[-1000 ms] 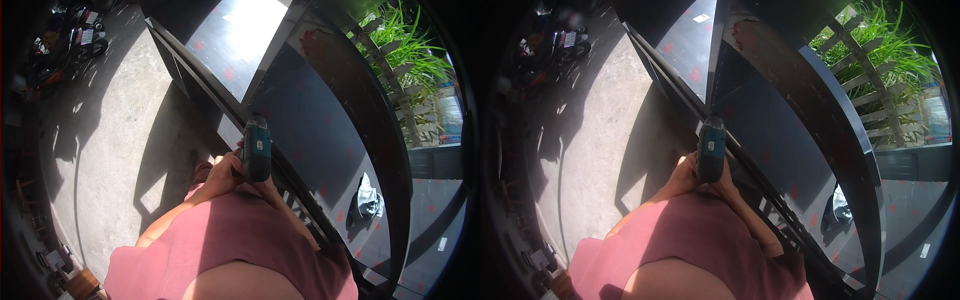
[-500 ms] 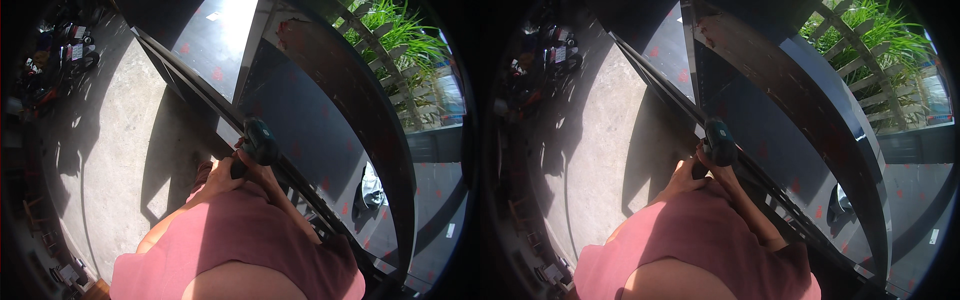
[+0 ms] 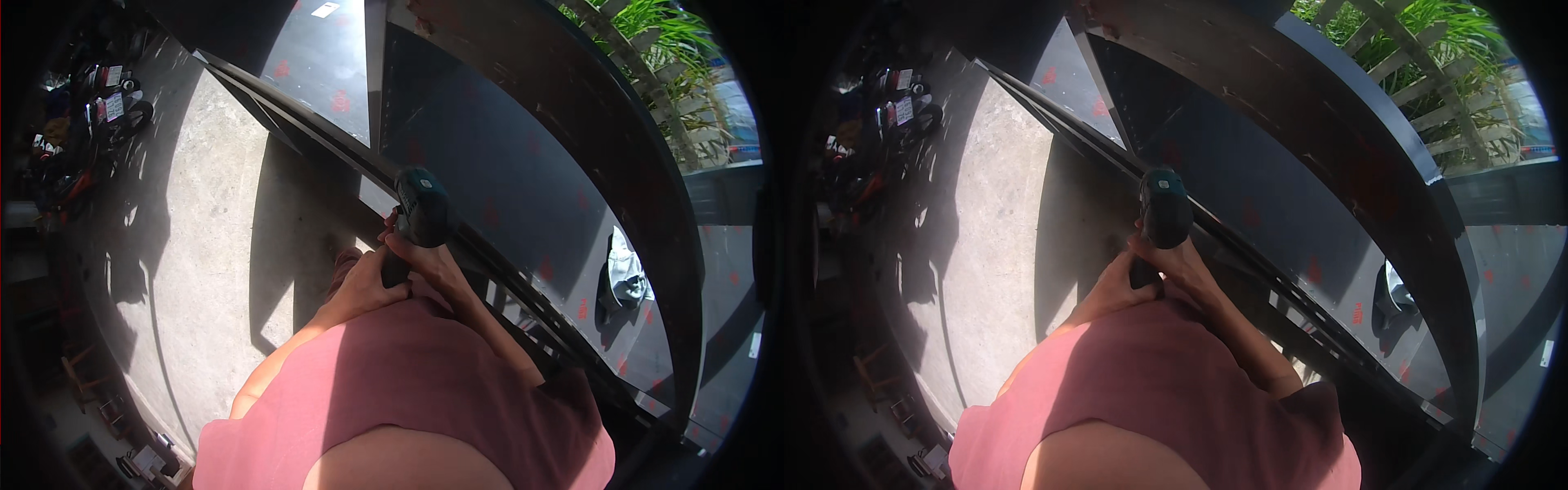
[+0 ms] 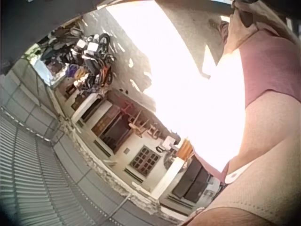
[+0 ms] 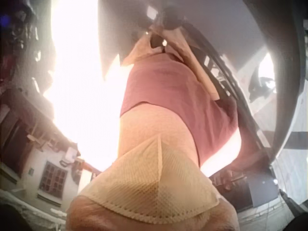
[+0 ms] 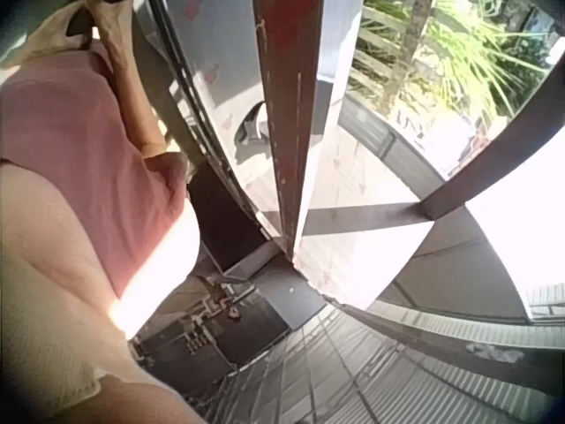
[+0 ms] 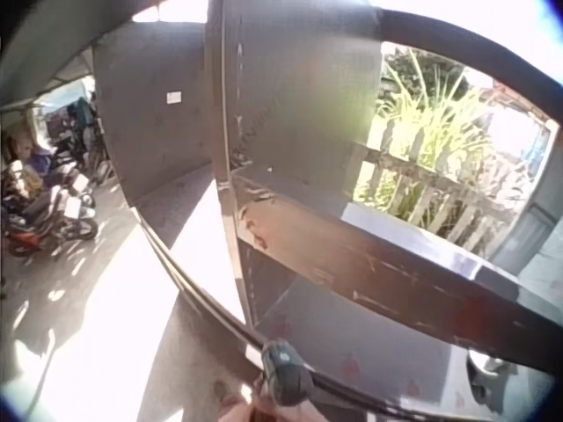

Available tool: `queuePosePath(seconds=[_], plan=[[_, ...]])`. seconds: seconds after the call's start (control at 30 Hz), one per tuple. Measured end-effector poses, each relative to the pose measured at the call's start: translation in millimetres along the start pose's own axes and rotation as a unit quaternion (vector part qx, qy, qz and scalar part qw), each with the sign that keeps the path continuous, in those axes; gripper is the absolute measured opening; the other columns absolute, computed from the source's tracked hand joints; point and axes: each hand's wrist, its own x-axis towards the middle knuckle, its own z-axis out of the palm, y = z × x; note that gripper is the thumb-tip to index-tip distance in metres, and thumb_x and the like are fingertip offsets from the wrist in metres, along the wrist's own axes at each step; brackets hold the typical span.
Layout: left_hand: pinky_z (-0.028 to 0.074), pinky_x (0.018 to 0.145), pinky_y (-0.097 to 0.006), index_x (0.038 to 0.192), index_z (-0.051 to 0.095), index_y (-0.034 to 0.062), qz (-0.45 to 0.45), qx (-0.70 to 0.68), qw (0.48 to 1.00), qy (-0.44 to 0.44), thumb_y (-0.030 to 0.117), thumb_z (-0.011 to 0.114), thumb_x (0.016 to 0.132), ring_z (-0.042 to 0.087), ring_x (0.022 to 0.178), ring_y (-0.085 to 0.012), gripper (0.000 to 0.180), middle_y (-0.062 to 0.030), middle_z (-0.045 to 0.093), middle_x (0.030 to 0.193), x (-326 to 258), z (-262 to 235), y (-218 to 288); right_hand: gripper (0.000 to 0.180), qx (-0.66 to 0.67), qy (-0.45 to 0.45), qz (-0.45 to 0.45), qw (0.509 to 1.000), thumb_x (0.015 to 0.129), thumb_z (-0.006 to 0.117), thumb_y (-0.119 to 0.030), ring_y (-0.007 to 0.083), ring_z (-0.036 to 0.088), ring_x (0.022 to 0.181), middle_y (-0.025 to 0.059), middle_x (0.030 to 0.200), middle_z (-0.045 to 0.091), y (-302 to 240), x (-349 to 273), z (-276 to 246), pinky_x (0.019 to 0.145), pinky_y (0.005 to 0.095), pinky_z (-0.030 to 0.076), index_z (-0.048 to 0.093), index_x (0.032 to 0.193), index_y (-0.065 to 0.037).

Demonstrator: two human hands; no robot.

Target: The person fastens the panels of a cabinet unit using a power drill.

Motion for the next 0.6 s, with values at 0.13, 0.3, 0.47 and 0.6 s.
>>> queuePosePath(seconds=[0.13,0.3,0.47,0.6], plan=[[0.045,0.085,-0.036,0.113,0.049,-0.0045,-0.007,-0.083,0.992,-0.090,0.026,0.066,0.070,0.060,0.092,-0.0270,0.055,-0.0163,0.062,0.097,4.5,-22.4,12.2,0.059,0.021,0.039,0.001,0.999,0.074,0.068,-0.036,0.0174,0.053,0.092,0.0095,0.098,0.053,-30.4,-11.4,8.7,0.078,0.0331,0.045,0.045,0.114,-0.001],[0.043,0.087,-0.034,0.117,0.052,-0.0017,-0.078,-0.126,0.963,-0.226,0.022,0.068,0.071,0.057,0.099,-0.0226,0.054,-0.0125,0.061,0.105,14.6,-23.8,28.9,0.059,0.082,0.143,0.007,0.986,0.078,0.063,-0.041,0.0174,0.053,0.091,0.0096,0.095,0.052,-31.3,-36.3,3.0,0.081,0.0345,0.044,0.041,0.114,0.000],[0.039,0.095,-0.036,0.125,0.046,-0.0009,-0.088,-0.052,0.957,-0.272,0.021,0.068,0.070,0.053,0.109,-0.0254,0.063,-0.0147,0.058,0.112,25.7,-8.5,39.1,0.061,0.119,0.188,-0.014,0.975,0.080,0.063,-0.043,0.0181,0.054,0.092,0.0109,0.098,0.050,-16.3,-53.1,-12.5,0.084,0.0338,0.043,0.040,0.114,0.001],[0.038,0.097,-0.037,0.127,0.044,0.0004,-0.074,-0.010,0.951,-0.300,0.023,0.068,0.069,0.052,0.111,-0.0261,0.066,-0.0146,0.058,0.113,34.0,6.8,55.5,0.060,0.183,0.207,0.006,0.961,0.081,0.063,-0.042,0.0183,0.055,0.092,0.0101,0.098,0.050,-15.0,-69.7,-25.8,0.085,0.0339,0.043,0.040,0.115,0.001]])
